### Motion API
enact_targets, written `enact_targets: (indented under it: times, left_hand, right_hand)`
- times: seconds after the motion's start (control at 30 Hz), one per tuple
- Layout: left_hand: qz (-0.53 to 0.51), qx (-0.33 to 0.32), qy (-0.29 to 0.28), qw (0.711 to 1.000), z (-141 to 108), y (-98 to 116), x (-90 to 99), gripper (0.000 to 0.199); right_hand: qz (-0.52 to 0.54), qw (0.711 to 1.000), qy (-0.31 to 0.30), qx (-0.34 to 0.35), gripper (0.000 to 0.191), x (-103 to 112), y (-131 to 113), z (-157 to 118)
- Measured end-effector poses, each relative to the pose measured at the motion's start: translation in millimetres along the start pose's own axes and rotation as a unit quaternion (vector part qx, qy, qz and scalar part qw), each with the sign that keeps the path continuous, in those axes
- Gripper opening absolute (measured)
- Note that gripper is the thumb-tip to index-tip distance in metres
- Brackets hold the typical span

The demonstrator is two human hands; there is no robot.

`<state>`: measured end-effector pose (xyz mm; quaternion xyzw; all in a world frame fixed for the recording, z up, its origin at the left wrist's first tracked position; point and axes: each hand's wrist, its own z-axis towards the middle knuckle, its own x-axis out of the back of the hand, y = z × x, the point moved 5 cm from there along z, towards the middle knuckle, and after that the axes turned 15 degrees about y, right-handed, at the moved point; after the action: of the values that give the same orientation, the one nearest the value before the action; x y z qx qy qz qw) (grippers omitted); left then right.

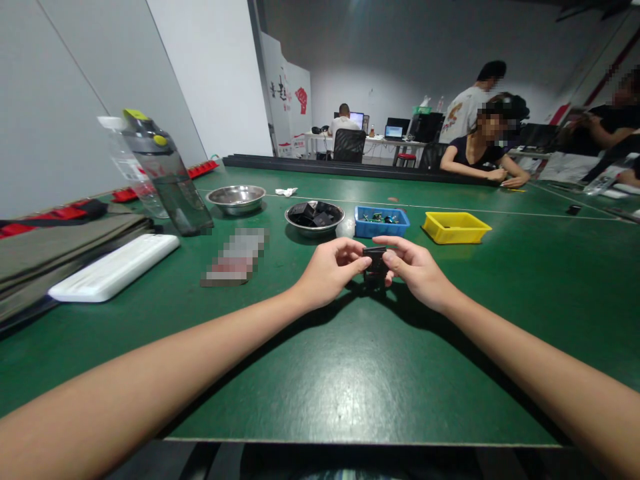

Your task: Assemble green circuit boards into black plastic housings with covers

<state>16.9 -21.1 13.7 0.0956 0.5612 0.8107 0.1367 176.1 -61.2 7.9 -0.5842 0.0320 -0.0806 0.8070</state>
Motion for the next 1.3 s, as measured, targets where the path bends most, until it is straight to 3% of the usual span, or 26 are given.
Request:
enact_targets:
  times: [0.53, 0.73, 1.3]
  left_hand:
    - [0.009, -0.01, -0.007, 1.0, 1, -2, 0.5, 0.027]
    - [0.012, -0.022, 0.008, 1.0, 2, -1, 3.1, 0.022]
    - [0.004, -0.023, 0.001, 1.0, 3, -2, 2.4, 0.021]
  right_hand:
    - [0.088, 0.991, 0.023, -0.103, 0.041, 2, 11, 2]
    - [0.096, 0.99, 0.026, -0.097, 0.032, 4, 11, 1]
    - [0.087, 0.993, 0.011, -0.078, 0.038, 3, 13, 3]
